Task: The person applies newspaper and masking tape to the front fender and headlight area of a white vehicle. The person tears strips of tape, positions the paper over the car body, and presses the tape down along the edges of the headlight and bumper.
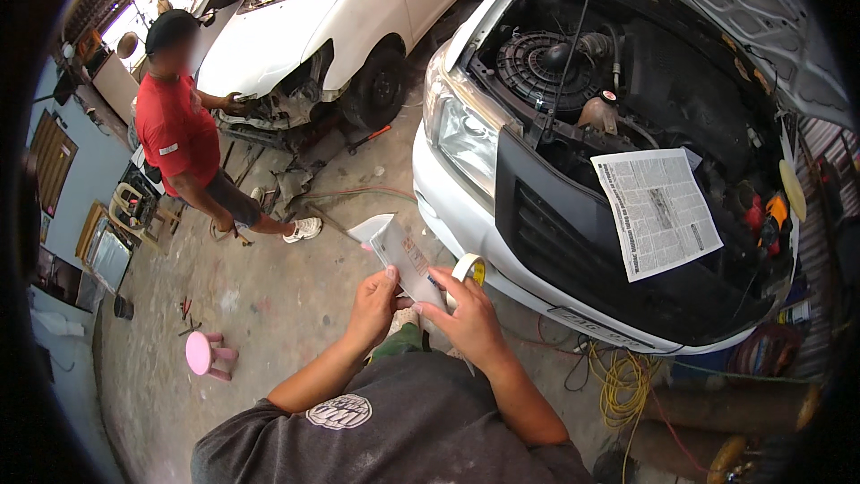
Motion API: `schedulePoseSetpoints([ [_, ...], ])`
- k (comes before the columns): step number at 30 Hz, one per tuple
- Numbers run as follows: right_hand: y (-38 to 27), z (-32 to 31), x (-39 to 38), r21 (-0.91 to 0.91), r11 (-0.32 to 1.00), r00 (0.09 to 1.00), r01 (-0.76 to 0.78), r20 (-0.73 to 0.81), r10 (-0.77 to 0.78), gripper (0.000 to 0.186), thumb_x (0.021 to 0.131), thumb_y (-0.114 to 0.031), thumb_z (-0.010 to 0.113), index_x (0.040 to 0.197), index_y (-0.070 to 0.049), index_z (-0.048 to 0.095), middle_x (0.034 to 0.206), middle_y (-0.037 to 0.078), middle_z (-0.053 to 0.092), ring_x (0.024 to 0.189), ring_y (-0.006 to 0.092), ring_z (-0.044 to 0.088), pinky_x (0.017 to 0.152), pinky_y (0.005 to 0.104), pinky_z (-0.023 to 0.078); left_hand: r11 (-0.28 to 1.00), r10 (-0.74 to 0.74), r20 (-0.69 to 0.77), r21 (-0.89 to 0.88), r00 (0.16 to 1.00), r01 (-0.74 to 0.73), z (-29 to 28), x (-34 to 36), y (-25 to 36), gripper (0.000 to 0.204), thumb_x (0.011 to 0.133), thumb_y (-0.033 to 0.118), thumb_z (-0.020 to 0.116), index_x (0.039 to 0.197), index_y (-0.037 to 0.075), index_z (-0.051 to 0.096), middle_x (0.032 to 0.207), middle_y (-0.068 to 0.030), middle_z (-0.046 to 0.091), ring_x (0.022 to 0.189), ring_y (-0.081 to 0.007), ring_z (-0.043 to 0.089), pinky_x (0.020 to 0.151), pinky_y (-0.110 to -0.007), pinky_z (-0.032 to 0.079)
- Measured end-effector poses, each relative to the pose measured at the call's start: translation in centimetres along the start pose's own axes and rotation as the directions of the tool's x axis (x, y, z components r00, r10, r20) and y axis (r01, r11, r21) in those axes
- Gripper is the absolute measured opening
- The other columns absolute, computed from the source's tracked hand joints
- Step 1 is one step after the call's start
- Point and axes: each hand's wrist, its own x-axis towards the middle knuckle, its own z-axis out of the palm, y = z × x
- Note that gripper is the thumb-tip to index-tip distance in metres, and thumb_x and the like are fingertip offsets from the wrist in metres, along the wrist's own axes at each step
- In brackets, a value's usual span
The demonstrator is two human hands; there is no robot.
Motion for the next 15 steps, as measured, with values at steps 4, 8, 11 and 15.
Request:
schedulePoseSetpoints([
  [4,0.63,0.67,-0.22,-0.049,0.999,1.000,-0.013,-0.014,0.012,0.056,0.081,-0.019,0.083,0.130,0.000,0.063,0.128,0.016,0.065,0.110,0.0269,0.063,0.095,0.0364,0.050,0.998,-0.049,-0.004,-0.049,0.999,0.049,0.38,0.16,0.69,0.053,0.110,0.039,0.041,0.118,-0.008,0.064,0.111,-0.0159,0.070,0.099,-0.0226,0.070,0.086,-0.035,0.060],
  [8,0.74,0.95,-0.23,-0.065,0.998,0.999,-0.011,-0.034,0.009,0.057,0.080,-0.018,0.084,0.130,0.000,0.063,0.127,0.015,0.066,0.106,0.0240,0.065,0.093,0.0347,0.051,0.997,-0.069,0.005,-0.045,0.998,0.069,0.09,0.35,0.73,0.055,0.110,0.040,0.041,0.120,-0.010,0.063,0.114,-0.0186,0.069,0.101,-0.0247,0.070,0.086,-0.036,0.060],
  [11,0.18,0.90,-0.15,-0.050,0.999,1.000,-0.018,-0.022,0.017,0.054,0.084,-0.024,0.080,0.128,0.001,0.062,0.125,0.020,0.065,0.114,0.0352,0.063,0.097,0.0407,0.050,0.996,-0.074,-0.001,-0.041,0.997,0.074,0.04,0.53,0.81,0.056,0.110,0.040,0.040,0.121,-0.010,0.061,0.115,-0.0198,0.069,0.103,-0.0250,0.070,0.086,-0.036,0.060],
  [15,0.10,0.99,-0.12,-0.049,0.999,1.000,-0.012,-0.025,0.011,0.054,0.084,-0.023,0.081,0.128,0.002,0.062,0.124,0.021,0.065,0.112,0.0348,0.064,0.095,0.0401,0.051,0.994,-0.088,0.021,-0.055,0.996,0.089,-0.14,0.62,0.93,0.058,0.110,0.041,0.039,0.123,-0.011,0.060,0.117,-0.0211,0.068,0.105,-0.0267,0.069,0.086,-0.037,0.060],
])
